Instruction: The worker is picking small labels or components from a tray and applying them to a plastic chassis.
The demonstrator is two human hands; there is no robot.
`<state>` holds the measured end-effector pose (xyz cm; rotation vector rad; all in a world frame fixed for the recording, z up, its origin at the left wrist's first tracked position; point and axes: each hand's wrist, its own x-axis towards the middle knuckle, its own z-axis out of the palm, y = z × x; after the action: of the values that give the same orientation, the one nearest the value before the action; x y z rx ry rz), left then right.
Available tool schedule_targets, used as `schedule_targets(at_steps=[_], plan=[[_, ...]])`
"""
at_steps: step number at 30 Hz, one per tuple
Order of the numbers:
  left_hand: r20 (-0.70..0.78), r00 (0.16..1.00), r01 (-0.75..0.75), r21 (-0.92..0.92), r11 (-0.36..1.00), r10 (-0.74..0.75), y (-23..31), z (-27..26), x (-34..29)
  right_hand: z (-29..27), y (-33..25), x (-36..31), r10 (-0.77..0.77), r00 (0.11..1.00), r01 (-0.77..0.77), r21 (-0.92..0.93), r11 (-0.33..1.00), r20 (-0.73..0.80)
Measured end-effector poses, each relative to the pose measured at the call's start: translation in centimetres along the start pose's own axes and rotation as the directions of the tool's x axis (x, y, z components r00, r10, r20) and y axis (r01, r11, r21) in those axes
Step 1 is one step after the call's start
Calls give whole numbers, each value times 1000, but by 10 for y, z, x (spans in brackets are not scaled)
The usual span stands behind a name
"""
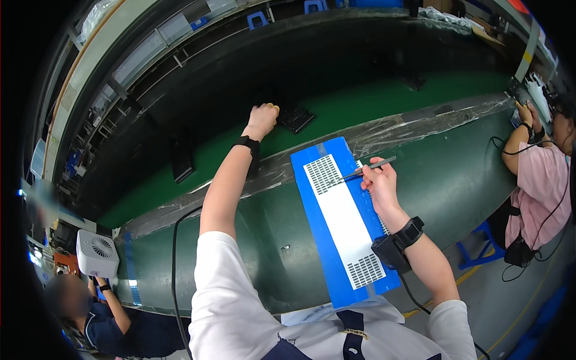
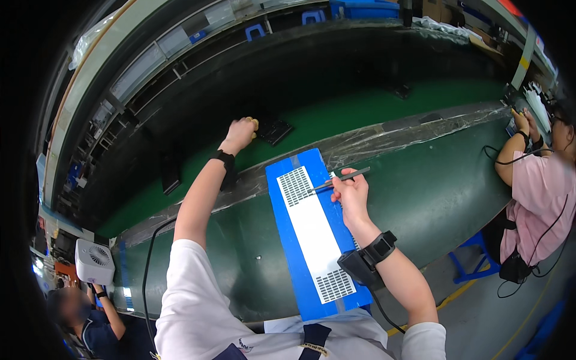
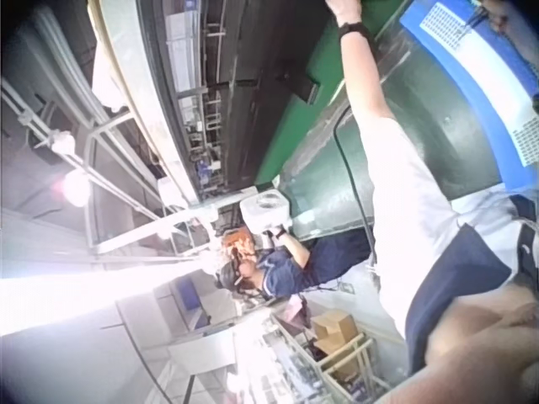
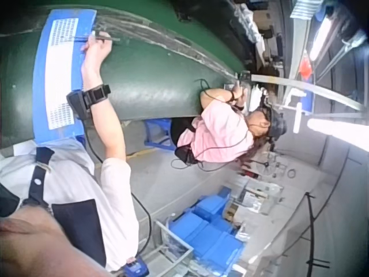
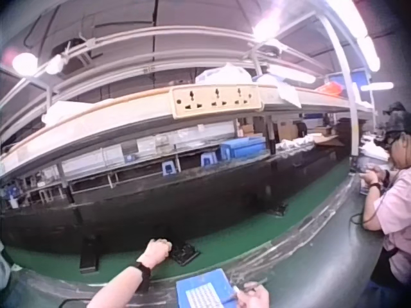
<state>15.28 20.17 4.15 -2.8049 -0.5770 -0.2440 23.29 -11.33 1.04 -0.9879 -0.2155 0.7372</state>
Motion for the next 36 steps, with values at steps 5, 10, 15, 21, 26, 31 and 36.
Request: schedule_targets(at_steps=[5,10,15,21,26,31,36], plan=[[-181,980,-40,210,977,79,19,-32,-44,-5,1,8,-38,999,39,33,999,-27],[-247,968,-68,-64,996,50,104,-116,-147,-17,-5,7,-207,965,212,16,977,-161],[-116,988,-130,-252,959,104,175,-133,-235,-11,-2,5,-266,948,270,-2,963,-176],[-60,992,84,-364,928,-114,193,-143,-271,26,-31,-46,-200,980,200,-25,979,-5],[120,932,361,-232,903,-342,169,-150,-312,33,-21,-105,40,976,-15,-118,993,214],[345,872,471,-400,787,-347,172,-143,-317,48,19,-126,-5,942,96,-255,962,336],[204,885,464,-428,776,-418,182,-142,-321,51,35,-118,36,919,90,-299,950,392]])
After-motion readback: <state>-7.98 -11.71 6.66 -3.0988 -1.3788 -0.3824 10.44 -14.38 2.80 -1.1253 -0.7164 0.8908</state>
